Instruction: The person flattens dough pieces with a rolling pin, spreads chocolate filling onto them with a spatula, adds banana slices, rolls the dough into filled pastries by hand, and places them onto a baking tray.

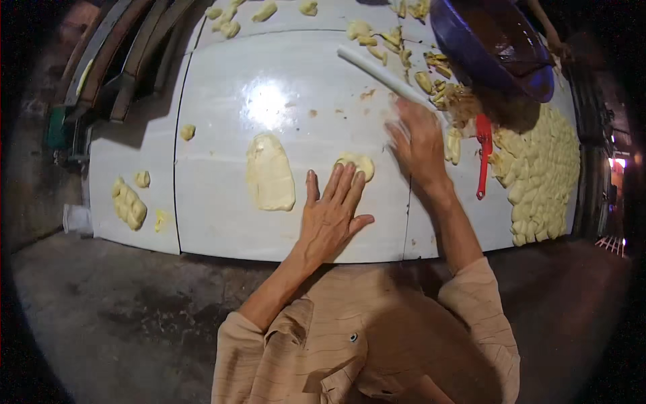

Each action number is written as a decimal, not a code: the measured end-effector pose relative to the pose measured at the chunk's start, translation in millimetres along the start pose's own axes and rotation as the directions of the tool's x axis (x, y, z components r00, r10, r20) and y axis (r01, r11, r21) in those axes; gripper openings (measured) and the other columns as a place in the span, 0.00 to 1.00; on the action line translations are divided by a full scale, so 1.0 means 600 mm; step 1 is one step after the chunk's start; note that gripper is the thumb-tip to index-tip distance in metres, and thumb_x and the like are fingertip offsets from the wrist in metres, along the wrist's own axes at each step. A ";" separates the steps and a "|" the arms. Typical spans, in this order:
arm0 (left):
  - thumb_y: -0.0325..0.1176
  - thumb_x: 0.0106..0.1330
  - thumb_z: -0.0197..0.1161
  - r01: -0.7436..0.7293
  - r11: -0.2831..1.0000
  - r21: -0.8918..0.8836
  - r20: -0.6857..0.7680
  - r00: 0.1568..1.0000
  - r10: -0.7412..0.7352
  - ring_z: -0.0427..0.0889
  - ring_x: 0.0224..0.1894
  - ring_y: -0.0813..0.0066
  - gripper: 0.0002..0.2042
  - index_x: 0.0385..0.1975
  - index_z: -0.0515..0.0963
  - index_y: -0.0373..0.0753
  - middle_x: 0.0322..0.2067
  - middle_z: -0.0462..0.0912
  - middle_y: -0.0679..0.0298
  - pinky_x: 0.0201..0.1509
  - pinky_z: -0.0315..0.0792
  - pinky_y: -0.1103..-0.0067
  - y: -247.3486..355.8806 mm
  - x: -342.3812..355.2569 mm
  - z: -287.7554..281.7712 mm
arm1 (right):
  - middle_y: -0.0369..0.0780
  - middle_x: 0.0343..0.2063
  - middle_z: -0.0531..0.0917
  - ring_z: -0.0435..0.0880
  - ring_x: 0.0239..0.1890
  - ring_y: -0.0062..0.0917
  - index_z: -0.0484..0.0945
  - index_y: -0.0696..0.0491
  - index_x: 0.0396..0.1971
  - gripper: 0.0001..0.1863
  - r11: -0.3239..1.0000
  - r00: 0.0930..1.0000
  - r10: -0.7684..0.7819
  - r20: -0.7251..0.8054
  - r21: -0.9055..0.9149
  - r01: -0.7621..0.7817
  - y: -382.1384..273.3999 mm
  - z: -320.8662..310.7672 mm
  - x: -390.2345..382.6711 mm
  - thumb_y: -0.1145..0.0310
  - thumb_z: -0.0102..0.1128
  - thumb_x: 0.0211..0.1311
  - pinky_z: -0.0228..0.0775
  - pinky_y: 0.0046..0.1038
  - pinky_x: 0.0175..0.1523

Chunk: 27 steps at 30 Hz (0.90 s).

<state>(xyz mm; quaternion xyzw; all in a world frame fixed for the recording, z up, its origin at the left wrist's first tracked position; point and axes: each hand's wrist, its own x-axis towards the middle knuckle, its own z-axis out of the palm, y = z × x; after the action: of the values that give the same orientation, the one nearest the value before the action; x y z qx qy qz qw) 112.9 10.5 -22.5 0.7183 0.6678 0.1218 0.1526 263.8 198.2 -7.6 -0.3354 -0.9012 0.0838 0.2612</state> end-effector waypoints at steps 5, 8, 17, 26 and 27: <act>0.52 0.69 0.58 -0.007 1.000 -0.001 -0.015 1.000 0.007 0.53 0.76 0.54 0.34 0.71 0.61 0.42 0.73 0.56 0.50 0.72 0.41 0.37 0.011 0.002 -0.015 | 0.47 0.51 0.79 0.77 0.53 0.42 0.76 0.55 0.56 0.22 0.948 0.998 -0.010 -0.063 -0.319 -0.010 0.110 0.052 0.065 0.67 0.59 0.62 0.70 0.44 0.56; 0.50 0.66 0.63 -0.031 0.999 -0.025 -0.023 0.999 0.031 0.56 0.75 0.52 0.34 0.69 0.64 0.43 0.73 0.58 0.50 0.71 0.44 0.36 0.000 0.012 -0.019 | 0.47 0.45 0.80 0.79 0.50 0.43 0.75 0.55 0.55 0.21 0.920 0.984 0.180 -0.001 -0.355 -0.169 0.128 0.053 0.074 0.67 0.59 0.61 0.72 0.46 0.52; 0.47 0.65 0.67 0.114 0.993 -0.004 -0.500 0.860 -0.101 0.51 0.77 0.46 0.40 0.75 0.56 0.44 0.75 0.48 0.44 0.73 0.40 0.37 -0.020 -0.028 -0.018 | 0.44 0.48 0.81 0.78 0.53 0.38 0.74 0.54 0.58 0.22 1.000 0.992 0.011 0.123 0.004 -0.011 0.010 -0.055 -0.023 0.72 0.59 0.62 0.63 0.44 0.60; 0.51 0.76 0.48 0.356 0.925 0.131 -0.324 0.897 -0.300 0.64 0.71 0.44 0.29 0.67 0.70 0.35 0.68 0.67 0.44 0.73 0.37 0.38 -0.061 0.054 -0.001 | 0.42 0.68 0.70 0.63 0.71 0.41 0.70 0.48 0.66 0.31 0.996 0.947 0.083 0.310 -0.064 -0.066 -0.047 0.015 -0.052 0.54 0.62 0.65 0.43 0.63 0.72; 0.50 0.76 0.48 0.370 0.923 0.106 -0.327 0.890 -0.319 0.61 0.73 0.45 0.28 0.67 0.70 0.37 0.68 0.66 0.42 0.72 0.36 0.37 -0.070 0.081 -0.010 | 0.41 0.69 0.68 0.63 0.72 0.41 0.70 0.47 0.67 0.31 0.979 0.945 0.155 0.288 -0.173 -0.108 -0.045 0.026 -0.043 0.52 0.60 0.66 0.42 0.64 0.72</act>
<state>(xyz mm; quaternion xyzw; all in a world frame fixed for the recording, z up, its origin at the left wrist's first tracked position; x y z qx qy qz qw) 75.5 61.7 -34.1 0.5710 0.8079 0.1455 0.0075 257.0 161.2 -22.4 -0.3975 -0.9098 0.0808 0.0883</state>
